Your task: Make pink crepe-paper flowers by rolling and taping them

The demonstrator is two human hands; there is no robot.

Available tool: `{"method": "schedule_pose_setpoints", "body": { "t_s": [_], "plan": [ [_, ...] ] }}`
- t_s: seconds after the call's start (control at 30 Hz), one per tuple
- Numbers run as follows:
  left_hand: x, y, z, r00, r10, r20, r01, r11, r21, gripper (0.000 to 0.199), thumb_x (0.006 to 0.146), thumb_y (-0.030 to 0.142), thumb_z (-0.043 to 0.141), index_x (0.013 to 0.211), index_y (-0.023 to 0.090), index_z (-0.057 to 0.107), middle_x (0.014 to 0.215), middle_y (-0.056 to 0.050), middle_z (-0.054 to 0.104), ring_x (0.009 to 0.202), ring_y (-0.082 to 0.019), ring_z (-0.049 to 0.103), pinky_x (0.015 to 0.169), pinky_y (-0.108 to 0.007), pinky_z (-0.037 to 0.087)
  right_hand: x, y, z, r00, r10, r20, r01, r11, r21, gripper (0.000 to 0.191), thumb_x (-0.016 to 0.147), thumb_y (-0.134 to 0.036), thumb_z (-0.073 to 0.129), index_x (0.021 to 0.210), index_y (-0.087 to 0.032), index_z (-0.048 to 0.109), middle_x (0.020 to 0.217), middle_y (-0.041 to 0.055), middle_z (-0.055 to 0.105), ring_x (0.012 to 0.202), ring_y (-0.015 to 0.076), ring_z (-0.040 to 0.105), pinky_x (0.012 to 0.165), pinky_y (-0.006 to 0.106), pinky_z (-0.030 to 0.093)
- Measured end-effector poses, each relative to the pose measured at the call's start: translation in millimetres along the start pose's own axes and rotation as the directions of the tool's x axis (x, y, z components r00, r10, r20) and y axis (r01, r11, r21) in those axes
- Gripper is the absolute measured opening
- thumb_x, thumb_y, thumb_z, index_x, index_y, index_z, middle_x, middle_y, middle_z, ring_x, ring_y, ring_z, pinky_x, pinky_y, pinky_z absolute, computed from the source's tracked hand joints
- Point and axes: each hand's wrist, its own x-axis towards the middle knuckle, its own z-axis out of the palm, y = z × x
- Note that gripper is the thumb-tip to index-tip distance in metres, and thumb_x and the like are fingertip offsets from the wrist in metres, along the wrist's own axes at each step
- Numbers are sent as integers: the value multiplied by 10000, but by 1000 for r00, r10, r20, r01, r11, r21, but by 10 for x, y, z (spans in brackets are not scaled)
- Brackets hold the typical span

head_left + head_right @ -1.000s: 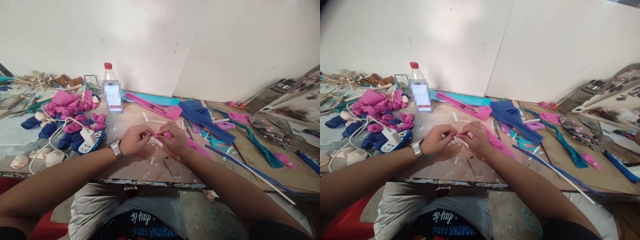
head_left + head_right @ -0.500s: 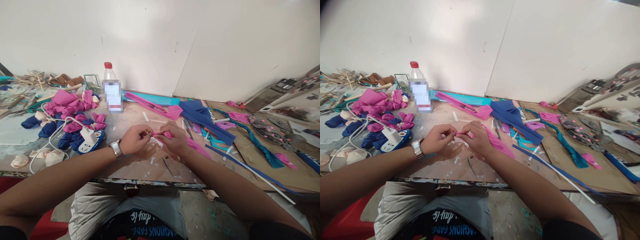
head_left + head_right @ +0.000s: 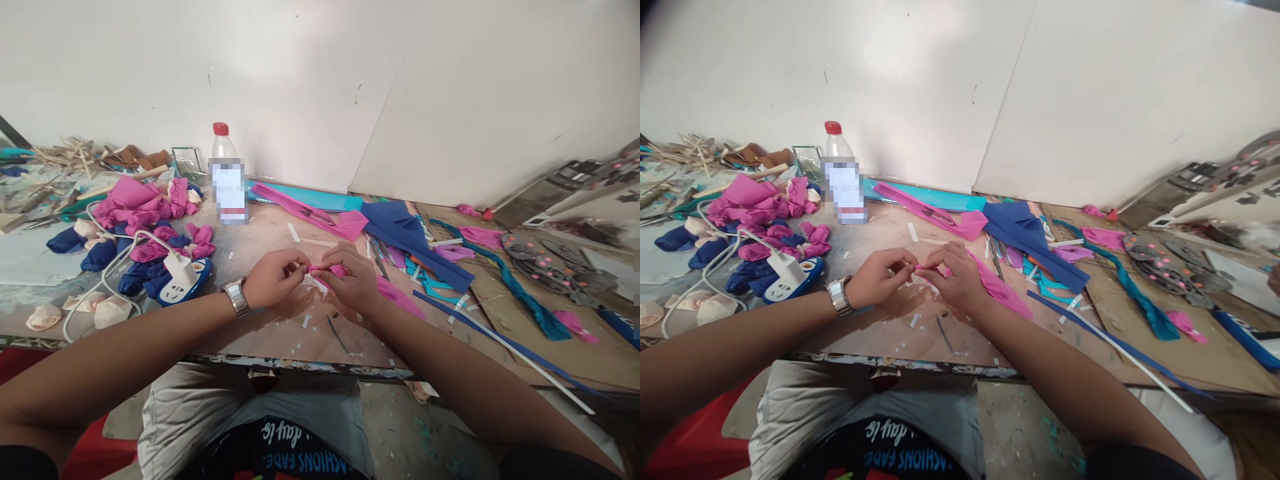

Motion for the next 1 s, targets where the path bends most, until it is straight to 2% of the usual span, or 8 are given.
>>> {"method": "schedule_pose_setpoints", "body": {
  "t_s": [0.4, 1.0],
  "plan": [
    [5, -8, -11, 1000, -2, 2, 2, 1000, 9, 169, 949, 262, 531, 910, 174, 670, 764, -14, 686, 649, -126, 602, 618, -236, 463, 22, -29, -4, 999, -33, -14, 33, 999, 1, 155, 871, -345, 810, 845, -243, 696, 816, 23, 720, 791, 192, 669, 745, 371, 513],
    [-5, 27, -22, 999, 24, -35, -23, 999, 32, 139, 916, 221, 555, 878, 169, 679, 777, -4, 690, 643, -109, 576, 628, -230, 438, 35, -35, -5, 999, 6, -36, -7, 1000, -23, 179, 861, -349, 819, 816, -230, 694, 797, 24, 720, 791, 191, 674, 757, 368, 515]
  ]
}}
